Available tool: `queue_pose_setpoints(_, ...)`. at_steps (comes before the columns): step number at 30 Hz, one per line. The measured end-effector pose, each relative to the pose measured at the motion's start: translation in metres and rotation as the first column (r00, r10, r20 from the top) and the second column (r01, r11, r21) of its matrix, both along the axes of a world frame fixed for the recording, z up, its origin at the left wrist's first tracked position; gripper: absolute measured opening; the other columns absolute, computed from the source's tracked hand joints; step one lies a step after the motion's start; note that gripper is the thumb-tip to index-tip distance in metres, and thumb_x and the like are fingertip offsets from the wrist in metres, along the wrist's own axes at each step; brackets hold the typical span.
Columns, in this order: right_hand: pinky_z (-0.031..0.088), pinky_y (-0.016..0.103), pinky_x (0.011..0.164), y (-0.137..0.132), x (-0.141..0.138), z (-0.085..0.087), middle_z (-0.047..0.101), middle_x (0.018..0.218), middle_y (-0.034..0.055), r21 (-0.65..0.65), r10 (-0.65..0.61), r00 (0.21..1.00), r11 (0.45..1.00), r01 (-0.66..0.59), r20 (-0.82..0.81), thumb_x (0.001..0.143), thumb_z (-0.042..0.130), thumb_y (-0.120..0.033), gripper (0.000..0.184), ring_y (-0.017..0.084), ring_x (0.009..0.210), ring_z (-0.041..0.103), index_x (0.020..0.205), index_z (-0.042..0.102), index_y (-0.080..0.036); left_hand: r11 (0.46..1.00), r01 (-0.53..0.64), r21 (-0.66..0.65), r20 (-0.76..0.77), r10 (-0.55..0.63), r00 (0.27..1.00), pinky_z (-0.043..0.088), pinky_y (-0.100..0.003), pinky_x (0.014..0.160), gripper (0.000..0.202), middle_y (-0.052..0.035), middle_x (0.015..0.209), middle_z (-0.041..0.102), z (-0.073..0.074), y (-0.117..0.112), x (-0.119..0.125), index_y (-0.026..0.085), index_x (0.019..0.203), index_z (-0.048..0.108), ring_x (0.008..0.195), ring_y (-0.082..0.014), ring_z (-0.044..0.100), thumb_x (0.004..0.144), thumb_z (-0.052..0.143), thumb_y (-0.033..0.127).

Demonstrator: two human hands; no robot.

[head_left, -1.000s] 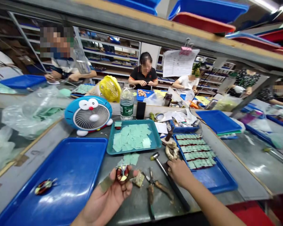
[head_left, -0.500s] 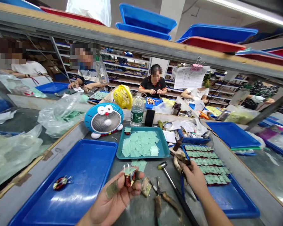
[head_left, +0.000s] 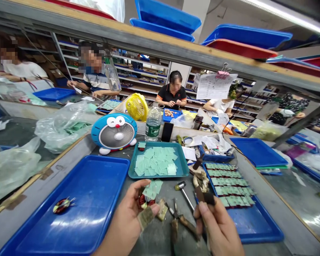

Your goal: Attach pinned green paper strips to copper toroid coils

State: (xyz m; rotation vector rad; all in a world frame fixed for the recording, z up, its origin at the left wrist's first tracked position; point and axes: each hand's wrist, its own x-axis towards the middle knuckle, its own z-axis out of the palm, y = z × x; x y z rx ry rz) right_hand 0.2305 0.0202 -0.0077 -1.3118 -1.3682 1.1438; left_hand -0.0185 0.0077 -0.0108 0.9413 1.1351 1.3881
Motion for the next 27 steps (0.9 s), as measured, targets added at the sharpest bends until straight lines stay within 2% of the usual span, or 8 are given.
queue_pose_setpoints(5, 0.047, 0.026, 0.060, -0.008, -0.009, -0.007, 0.067, 0.079, 0.0029, -0.078, 0.089, 0.996, 0.993, -0.086, 0.031, 0.101, 0.052, -0.060, 0.043, 0.015, 0.061, 0.059, 0.107, 0.062, -0.019, 0.997, 0.020, -0.077, -0.069, -0.025, 0.997, 0.053, -0.028, 0.078, 0.054, 0.0006, 0.093, 0.065, -0.001, 0.000, -0.002, 0.025, 0.125, 0.053, 0.085, -0.0171, 0.065, 0.083, 0.084, 0.038)
queue_pose_setpoints(11, 0.052, 0.031, 0.082, -0.009, -0.014, -0.020, 0.071, 0.094, 0.0067, -0.153, 0.016, 1.000, 0.988, -0.013, 0.015, 0.093, 0.061, -0.066, 0.050, 0.023, 0.087, 0.067, 0.114, 0.065, -0.020, 0.996, -0.002, -0.089, -0.060, -0.003, 0.998, 0.054, -0.030, 0.080, 0.056, -0.0019, 0.096, 0.066, 0.007, -0.002, -0.001, 0.022, 0.125, 0.055, 0.087, -0.0194, 0.065, 0.080, 0.085, 0.035)
queue_pose_setpoints(15, 0.049, 0.028, 0.069, -0.008, -0.016, -0.022, 0.064, 0.074, 0.0028, -0.138, 0.031, 0.999, 0.990, -0.032, -0.013, 0.093, 0.064, -0.064, 0.047, 0.018, 0.069, 0.060, 0.102, 0.069, -0.018, 0.998, -0.008, -0.064, -0.040, 0.005, 0.999, 0.053, -0.031, 0.083, 0.057, -0.0031, 0.101, 0.067, 0.010, -0.004, -0.001, 0.024, 0.129, 0.050, 0.092, -0.0209, 0.064, 0.083, 0.084, 0.030)
queue_pose_setpoints(17, 0.047, 0.026, 0.062, -0.006, -0.016, -0.022, 0.062, 0.072, 0.0010, -0.145, 0.030, 0.997, 0.989, -0.041, -0.074, 0.090, 0.068, -0.063, 0.047, 0.016, 0.063, 0.055, 0.106, 0.069, -0.018, 0.998, -0.022, -0.052, -0.026, 0.020, 0.999, 0.053, -0.029, 0.080, 0.056, -0.0017, 0.097, 0.066, 0.010, -0.005, -0.001, 0.026, 0.127, 0.050, 0.090, -0.0200, 0.064, 0.082, 0.084, 0.027)
queue_pose_setpoints(19, 0.048, 0.025, 0.060, -0.005, -0.015, -0.022, 0.066, 0.079, 0.0021, -0.164, 0.014, 0.992, 0.986, -0.034, -0.124, 0.085, 0.075, -0.060, 0.052, 0.016, 0.066, 0.058, 0.116, 0.067, -0.019, 0.998, -0.036, -0.047, -0.032, 0.035, 0.999, 0.052, -0.029, 0.079, 0.056, -0.0014, 0.095, 0.066, 0.009, -0.005, -0.001, 0.026, 0.124, 0.051, 0.088, -0.0197, 0.064, 0.081, 0.085, 0.025)
queue_pose_setpoints(21, 0.054, 0.029, 0.071, -0.006, -0.014, -0.023, 0.072, 0.100, 0.0074, -0.163, -0.002, 0.987, 0.986, -0.024, -0.158, 0.079, 0.081, -0.058, 0.060, 0.023, 0.086, 0.067, 0.124, 0.066, -0.020, 0.998, -0.040, -0.047, -0.065, 0.037, 0.997, 0.052, -0.029, 0.080, 0.057, -0.0022, 0.097, 0.067, 0.006, -0.006, -0.001, 0.025, 0.124, 0.051, 0.089, -0.0199, 0.064, 0.080, 0.086, 0.026)
queue_pose_setpoints(23, 0.055, 0.033, 0.082, -0.008, -0.013, -0.025, 0.072, 0.116, 0.0105, -0.153, -0.018, 0.987, 0.988, -0.007, -0.161, 0.079, 0.082, -0.057, 0.063, 0.028, 0.102, 0.067, 0.128, 0.065, -0.021, 0.998, -0.038, -0.041, -0.110, 0.033, 0.993, 0.052, -0.029, 0.081, 0.056, -0.0025, 0.099, 0.066, 0.004, -0.006, -0.001, 0.026, 0.126, 0.050, 0.091, -0.0198, 0.063, 0.082, 0.085, 0.029)
queue_pose_setpoints(27, 0.051, 0.028, 0.065, -0.016, -0.013, -0.027, 0.070, 0.085, 0.0051, -0.187, 0.008, 0.995, 0.982, -0.027, -0.104, 0.091, 0.068, -0.061, 0.060, 0.019, 0.070, 0.062, 0.133, 0.061, -0.019, 0.999, -0.026, -0.025, -0.058, 0.024, 0.998, 0.050, -0.027, 0.080, 0.054, -0.0011, 0.098, 0.063, 0.005, -0.007, -0.001, 0.027, 0.127, 0.052, 0.089, -0.0173, 0.060, 0.084, 0.084, 0.035)
